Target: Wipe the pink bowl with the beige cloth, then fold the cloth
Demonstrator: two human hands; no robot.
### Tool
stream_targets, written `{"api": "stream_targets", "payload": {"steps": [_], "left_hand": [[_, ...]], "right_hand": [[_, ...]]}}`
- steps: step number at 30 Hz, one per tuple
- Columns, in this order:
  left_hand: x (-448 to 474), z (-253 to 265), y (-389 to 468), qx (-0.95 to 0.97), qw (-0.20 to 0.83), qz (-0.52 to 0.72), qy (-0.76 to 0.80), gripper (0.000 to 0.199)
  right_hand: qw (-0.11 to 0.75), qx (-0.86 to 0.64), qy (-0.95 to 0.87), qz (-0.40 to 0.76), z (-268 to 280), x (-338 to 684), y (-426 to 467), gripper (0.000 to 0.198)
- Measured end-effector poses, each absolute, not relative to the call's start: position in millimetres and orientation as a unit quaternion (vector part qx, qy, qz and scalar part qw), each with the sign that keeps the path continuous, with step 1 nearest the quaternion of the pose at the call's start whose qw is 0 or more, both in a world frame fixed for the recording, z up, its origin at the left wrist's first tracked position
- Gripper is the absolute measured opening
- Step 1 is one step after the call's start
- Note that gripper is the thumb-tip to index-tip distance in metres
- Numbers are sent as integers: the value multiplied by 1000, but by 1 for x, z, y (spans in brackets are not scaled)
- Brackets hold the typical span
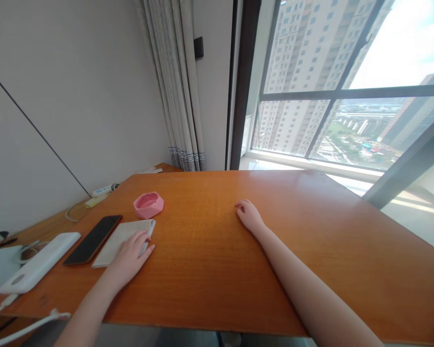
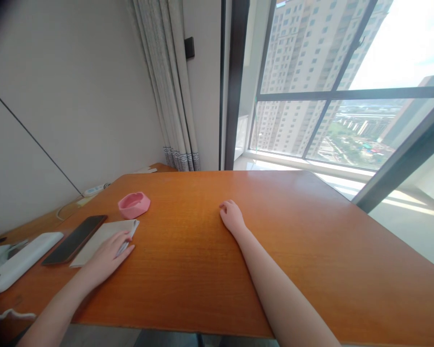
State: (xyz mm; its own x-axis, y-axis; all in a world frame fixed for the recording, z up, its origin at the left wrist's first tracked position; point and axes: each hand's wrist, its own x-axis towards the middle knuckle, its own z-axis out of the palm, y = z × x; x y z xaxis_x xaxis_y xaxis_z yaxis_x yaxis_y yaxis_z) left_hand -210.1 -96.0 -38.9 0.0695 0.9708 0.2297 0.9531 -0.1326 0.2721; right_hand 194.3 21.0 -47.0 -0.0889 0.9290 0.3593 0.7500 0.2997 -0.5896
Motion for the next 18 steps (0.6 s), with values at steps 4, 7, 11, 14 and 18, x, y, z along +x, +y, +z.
{"api": "stream_targets", "payload": {"steps": [4, 7, 11, 14, 18], "left_hand": [[-205, -29, -83, 723, 42, 181, 666, 36], [-170, -7, -75, 730, 34, 203, 652, 30], [-89, 23, -51, 798, 134, 206, 550, 25], [-18, 22, -16, 807, 221, 228, 498, 22], [51, -7, 27, 716, 314, 267, 563, 18]], "right_hand": [[306, -571, -753, 116, -44, 189, 17, 25], [273, -618, -731, 96, -44, 183, 14, 25], [234, -675, -699, 36, -43, 173, 17, 26], [214, -687, -694, 1, -41, 167, 22, 25], [215, -707, -674, -7, -39, 166, 27, 23]]}}
